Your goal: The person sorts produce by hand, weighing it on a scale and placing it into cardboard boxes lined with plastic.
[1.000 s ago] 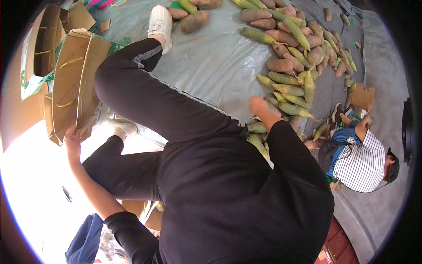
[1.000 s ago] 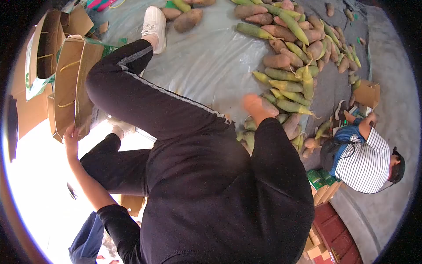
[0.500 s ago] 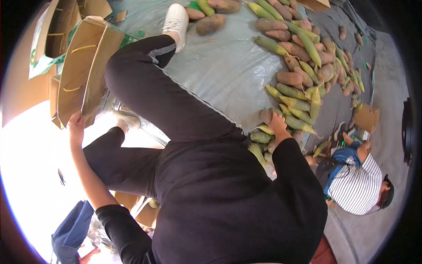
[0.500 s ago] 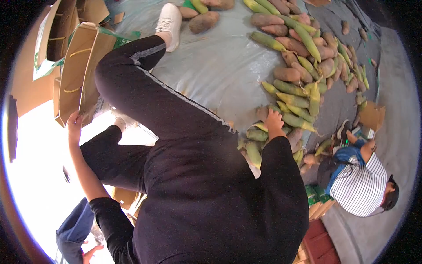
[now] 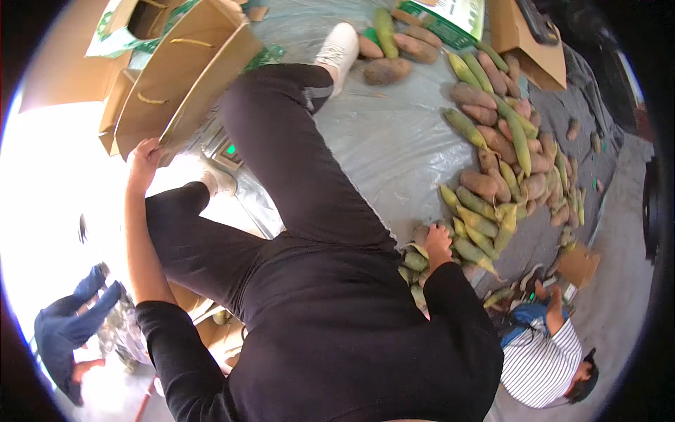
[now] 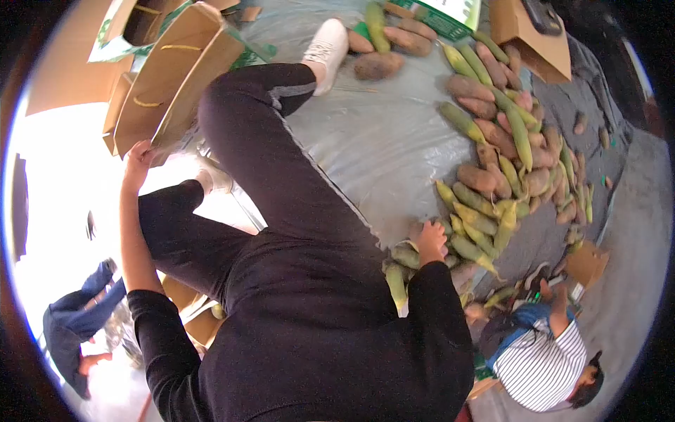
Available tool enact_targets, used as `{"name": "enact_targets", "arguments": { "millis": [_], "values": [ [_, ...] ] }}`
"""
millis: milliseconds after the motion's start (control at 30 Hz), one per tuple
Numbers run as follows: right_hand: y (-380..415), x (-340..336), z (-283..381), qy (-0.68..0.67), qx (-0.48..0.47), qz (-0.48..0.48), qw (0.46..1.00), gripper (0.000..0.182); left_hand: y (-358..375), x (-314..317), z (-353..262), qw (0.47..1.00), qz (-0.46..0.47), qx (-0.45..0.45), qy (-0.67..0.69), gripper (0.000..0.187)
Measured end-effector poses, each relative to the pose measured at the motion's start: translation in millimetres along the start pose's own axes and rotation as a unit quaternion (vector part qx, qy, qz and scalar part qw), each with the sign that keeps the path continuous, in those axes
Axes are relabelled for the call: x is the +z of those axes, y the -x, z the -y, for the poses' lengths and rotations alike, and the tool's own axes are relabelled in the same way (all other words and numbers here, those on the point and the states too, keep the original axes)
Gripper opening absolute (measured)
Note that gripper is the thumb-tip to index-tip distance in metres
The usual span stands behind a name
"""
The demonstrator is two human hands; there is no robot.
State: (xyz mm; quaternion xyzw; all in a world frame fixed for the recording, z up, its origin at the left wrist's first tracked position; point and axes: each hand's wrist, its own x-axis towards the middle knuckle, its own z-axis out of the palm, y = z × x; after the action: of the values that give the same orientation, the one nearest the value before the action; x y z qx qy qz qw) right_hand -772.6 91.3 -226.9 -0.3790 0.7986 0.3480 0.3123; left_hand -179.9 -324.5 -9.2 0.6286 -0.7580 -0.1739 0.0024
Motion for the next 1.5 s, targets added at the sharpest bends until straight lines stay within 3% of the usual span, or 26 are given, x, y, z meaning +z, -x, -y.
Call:
{"name": "enact_targets", "arguments": {
  "millis": [100,200,267,400,467,500,567,633,700,900,967,1067,1100,1200,1300,1433,1500],
  "values": [
    [-16.7,25.0,7.4,-0.029,0.023,0.011,0.999,0.028,2.1,4.5,-1.3,0.996,-0.036,0.046,0.070,0.018],
    [2.1,4.6,14.8,-0.052,0.042,0.050,0.997,0.030,5.0,2.6,-11.3,0.997,-0.035,0.004,0.062,0.020],
    [-12.3,14.2,16.4,0.026,0.026,0.064,0.997,0.058,7.7,0.2,-12.6,0.999,-0.036,0.004,0.037,0.019],
    [-2.4,-0.4,36.3,0.044,0.024,0.041,0.998,0.066,9.7,-2.0,-25.0,1.000,-0.010,-0.003,0.010,0.022],
    [13.3,-30.5,48.2,-0.043,0.017,0.068,0.997,0.064,8.8,-1.4,-21.0,0.999,-0.026,0.022,-0.001,0.023],
    [-3.6,-20.2,47.0,-0.042,0.013,0.061,0.997,0.064,8.0,0.4,-18.7,0.998,-0.034,0.052,-0.011,0.024],
    [-39.8,2.4,42.6,-0.173,-0.051,0.013,0.984,0.071,9.2,-1.6,-23.6,0.998,-0.052,0.041,-0.003,0.025],
    [-29.5,-32.4,54.9,-0.238,-0.108,-0.050,0.964,0.067,11.9,-15.9,-44.6,0.998,0.003,-0.006,-0.061,0.026],
    [-18.2,-85.2,80.6,-0.384,-0.164,-0.098,0.903,0.060,11.8,-13.3,-39.5,0.999,-0.002,-0.013,-0.043,0.024],
    [-60.9,-215.5,131.9,-0.475,-0.314,-0.186,0.801,0.070,14.0,-8.2,-35.0,0.995,0.024,-0.019,-0.094,0.021],
    [-39.7,-282.8,153.9,-0.498,-0.360,-0.220,0.758,0.076,16.3,-15.0,-44.1,0.992,0.039,-0.041,-0.109,0.023],
    [29.1,-386.8,195.5,-0.505,-0.466,-0.226,0.691,0.075,20.3,-16.5,-43.3,0.998,-0.012,-0.011,-0.063,0.016],
    [31.7,-408.4,207.8,-0.505,-0.506,-0.245,0.654,0.075,20.4,-21.2,-46.1,0.997,0.001,-0.017,-0.069,0.021],
    [79.6,-471.3,251.6,-0.442,-0.585,-0.277,0.621,0.073,15.5,-24.6,-48.2,0.996,0.024,-0.027,-0.078,0.028],
    [142.0,-514.6,303.9,-0.364,-0.659,-0.288,0.592,0.067,14.9,-20.7,-41.8,0.997,0.019,-0.024,-0.078,0.029],
    [174.6,-530.6,388.4,-0.222,-0.750,-0.353,0.514,0.062,9.9,-10.2,-30.2,0.998,-0.018,0.007,-0.062,0.026],
    [187.3,-520.2,423.9,-0.147,-0.733,-0.344,0.568,0.065,10.0,-10.4,-31.1,0.998,-0.029,0.019,-0.048,0.023]
  ]
}}
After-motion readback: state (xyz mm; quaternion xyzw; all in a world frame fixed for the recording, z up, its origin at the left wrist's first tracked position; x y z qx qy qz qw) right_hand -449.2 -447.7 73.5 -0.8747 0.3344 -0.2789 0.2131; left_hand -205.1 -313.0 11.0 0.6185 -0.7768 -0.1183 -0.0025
